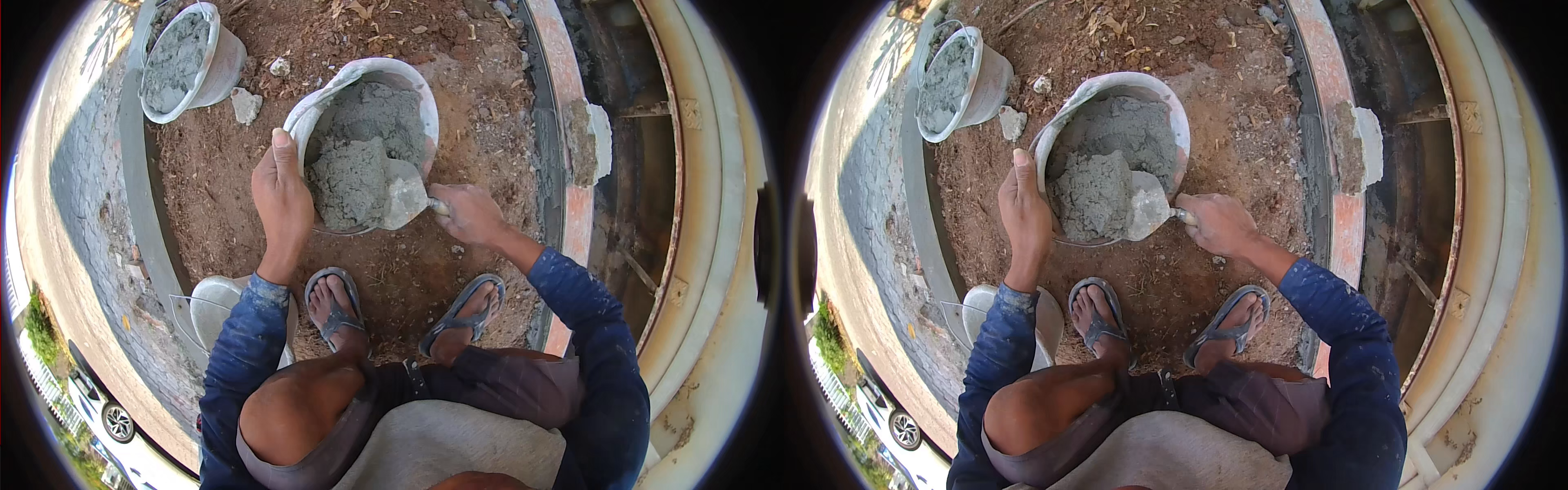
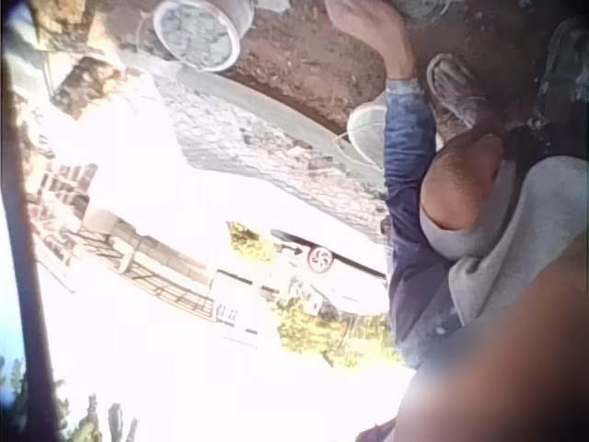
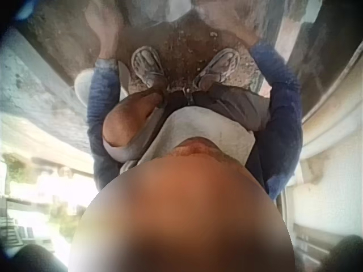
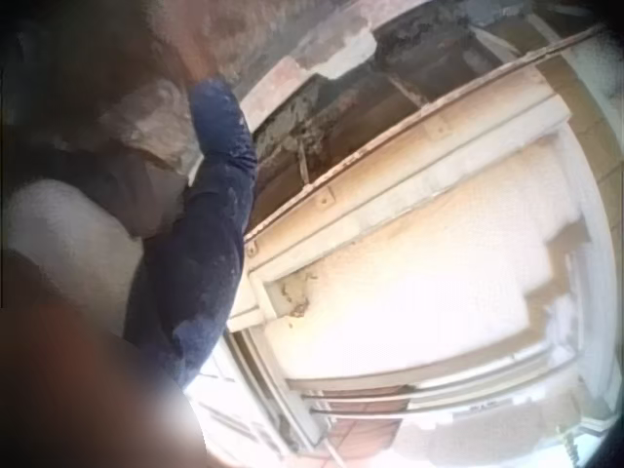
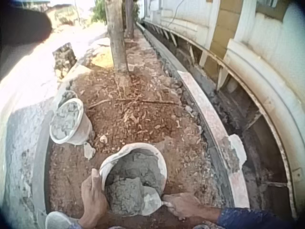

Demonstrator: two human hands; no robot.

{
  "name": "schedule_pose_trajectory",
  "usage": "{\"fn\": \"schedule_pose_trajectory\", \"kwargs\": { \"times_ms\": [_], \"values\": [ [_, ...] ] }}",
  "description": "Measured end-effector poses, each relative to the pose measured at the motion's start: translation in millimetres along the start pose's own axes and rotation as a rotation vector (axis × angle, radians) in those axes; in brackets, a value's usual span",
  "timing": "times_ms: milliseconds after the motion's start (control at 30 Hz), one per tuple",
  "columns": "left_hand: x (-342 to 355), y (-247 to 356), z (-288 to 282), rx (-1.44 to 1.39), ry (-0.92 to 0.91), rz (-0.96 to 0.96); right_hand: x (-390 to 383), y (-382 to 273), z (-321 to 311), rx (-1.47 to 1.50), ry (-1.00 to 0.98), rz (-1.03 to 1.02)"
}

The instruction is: Apply mortar to the side of a curb or planter edge using a trowel.

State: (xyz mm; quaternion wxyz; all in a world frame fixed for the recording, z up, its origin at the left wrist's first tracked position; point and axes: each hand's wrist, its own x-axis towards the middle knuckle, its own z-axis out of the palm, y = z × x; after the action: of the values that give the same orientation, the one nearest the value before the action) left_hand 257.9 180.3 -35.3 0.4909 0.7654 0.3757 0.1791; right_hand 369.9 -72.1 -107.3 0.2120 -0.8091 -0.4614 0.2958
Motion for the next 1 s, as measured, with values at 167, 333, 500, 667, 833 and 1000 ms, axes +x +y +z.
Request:
{"fn": "schedule_pose_trajectory", "kwargs": {
  "times_ms": [167, 333, 500, 667, 833, 1000],
  "values": [
    [15, -20, -17, -0.013, 0.033, 0.000, -23, 3, 10, 0.115, 0.185, 0.101],
    [23, -22, -22, -0.014, 0.101, -0.072, -46, 33, 11, 0.268, 0.316, 0.349],
    [23, -27, -20, 0.063, 0.076, -0.010, -48, 109, 4, 0.703, 0.486, 0.643],
    [12, -7, -15, 0.040, -0.010, -0.189, -18, 163, -33, 1.355, 0.548, 0.885],
    [11, -9, -16, 0.045, 0.041, -0.075, -9, 145, -20, 1.342, 0.654, 0.905],
    [12, -13, -12, 0.061, 0.066, 0.018, -7, 153, -15, 1.185, 0.720, 0.885]
  ]
}}
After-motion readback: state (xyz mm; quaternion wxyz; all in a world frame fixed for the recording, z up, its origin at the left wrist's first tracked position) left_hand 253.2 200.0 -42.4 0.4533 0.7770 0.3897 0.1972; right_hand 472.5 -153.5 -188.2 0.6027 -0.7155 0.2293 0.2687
